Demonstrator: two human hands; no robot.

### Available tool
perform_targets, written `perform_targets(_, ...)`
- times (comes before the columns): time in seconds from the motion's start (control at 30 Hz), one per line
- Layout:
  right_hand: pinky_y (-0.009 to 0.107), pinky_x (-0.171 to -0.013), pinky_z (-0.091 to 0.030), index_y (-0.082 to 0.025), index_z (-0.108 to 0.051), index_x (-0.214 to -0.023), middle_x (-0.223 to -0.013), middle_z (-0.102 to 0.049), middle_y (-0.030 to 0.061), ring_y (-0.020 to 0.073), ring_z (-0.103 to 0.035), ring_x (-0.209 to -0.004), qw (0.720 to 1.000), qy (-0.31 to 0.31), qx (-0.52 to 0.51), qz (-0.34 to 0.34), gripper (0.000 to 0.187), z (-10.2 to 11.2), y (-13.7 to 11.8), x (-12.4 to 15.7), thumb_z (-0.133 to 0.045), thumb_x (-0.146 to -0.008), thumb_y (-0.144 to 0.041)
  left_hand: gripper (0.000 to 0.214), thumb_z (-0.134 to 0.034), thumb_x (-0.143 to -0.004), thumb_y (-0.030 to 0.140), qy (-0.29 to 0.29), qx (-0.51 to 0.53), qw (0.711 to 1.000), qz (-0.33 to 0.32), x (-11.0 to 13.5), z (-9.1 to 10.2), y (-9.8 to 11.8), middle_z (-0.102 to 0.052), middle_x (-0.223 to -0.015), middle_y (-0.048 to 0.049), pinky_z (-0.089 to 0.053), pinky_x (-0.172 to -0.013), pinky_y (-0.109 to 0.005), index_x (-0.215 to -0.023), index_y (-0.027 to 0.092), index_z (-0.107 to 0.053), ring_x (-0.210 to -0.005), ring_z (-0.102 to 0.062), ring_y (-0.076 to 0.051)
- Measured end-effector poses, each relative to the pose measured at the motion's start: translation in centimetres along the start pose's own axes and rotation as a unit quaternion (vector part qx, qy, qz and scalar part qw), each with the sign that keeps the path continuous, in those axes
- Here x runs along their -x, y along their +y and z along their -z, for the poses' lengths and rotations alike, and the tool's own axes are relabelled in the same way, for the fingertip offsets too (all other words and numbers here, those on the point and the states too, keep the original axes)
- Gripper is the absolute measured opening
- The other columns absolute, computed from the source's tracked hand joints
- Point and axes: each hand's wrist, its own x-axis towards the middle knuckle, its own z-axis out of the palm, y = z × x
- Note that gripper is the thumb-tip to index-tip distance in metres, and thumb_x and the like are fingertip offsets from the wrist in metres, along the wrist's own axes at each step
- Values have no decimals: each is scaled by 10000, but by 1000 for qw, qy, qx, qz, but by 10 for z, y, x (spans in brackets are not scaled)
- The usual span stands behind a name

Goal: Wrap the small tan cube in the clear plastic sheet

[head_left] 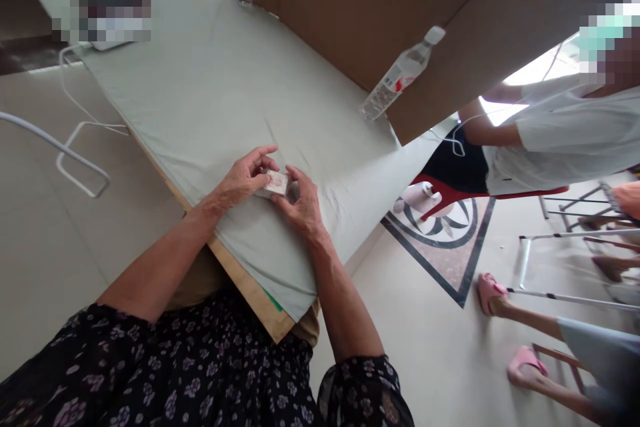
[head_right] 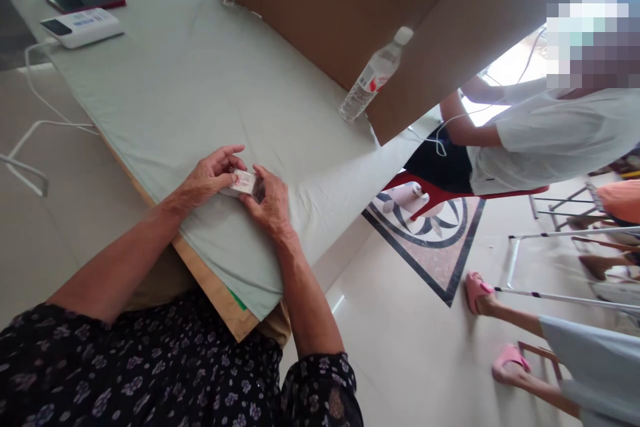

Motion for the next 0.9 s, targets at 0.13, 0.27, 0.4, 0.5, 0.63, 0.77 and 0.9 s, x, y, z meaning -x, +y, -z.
perform_targets(0.13,519,-1094,-500,-262,-553,-1459,-1380,-710,126,313,-665,-1235,1000,-22,-1,-15,678,0,3,-1,-785,-851,-451,730,-717,-675,275,42,-14,999,3,-2,3,-2,-696,-1174,-92,-541,-850,-331,-1388,163,-603,-968,-643,-190)
perform_targets(0.27,525,-1142,-473,-264,-548,-1456,-1456,-660,137,319,-609,-1352,1000,-10,10,16,659,1,2,2,-770,-875,-482,660,-693,-666,294,88,-7,996,-7,-3,7,-4,-718,-1158,-98,-538,-998,-416,-1310,155,-646,-1122,-648,-248)
perform_targets(0.4,531,-1197,-433,-250,-532,-1464,-1526,-601,147,316,-529,-1460,998,18,31,46,635,2,0,7,-733,-911,-489,597,-699,-663,292,93,-12,996,-7,-1,5,-2,-733,-1170,-101,-529,-1031,-422,-1241,146,-691,-1123,-655,-246)
perform_targets(0.5,549,-1211,-414,-252,-525,-1482,-1546,-581,150,325,-504,-1483,997,26,53,46,644,2,-1,7,-733,-912,-469,567,-696,-663,293,86,-13,996,2,1,2,-1,-743,-1156,-100,-545,-976,-389,-1209,141,-711,-1085,-663,-235)
perform_targets(0.63,545,-1206,-408,-269,-596,-1436,-1596,-538,137,340,-491,-1488,993,-2,109,48,551,1,-7,6,-733,-919,-402,553,-685,-671,292,80,-17,997,12,1,0,0,-738,-1077,-75,-551,-828,-321,-1202,142,-717,-947,-663,-193)
perform_targets(0.77,547,-1193,-413,-293,-676,-1338,-1597,-543,106,334,-510,-1463,988,-20,146,51,410,1,-13,4,-711,-931,-322,518,-697,-674,290,50,-38,998,9,0,1,1,-700,-960,-32,-520,-742,-283,-1171,146,-724,-805,-629,-147)
perform_targets(0.9,524,-1162,-466,-274,-714,-1207,-1524,-602,107,295,-579,-1390,995,36,70,54,275,3,-10,6,-690,-943,-346,518,-702,-666,306,48,-37,998,10,-1,0,3,-680,-956,-30,-510,-737,-277,-1159,146,-723,-799,-612,-139)
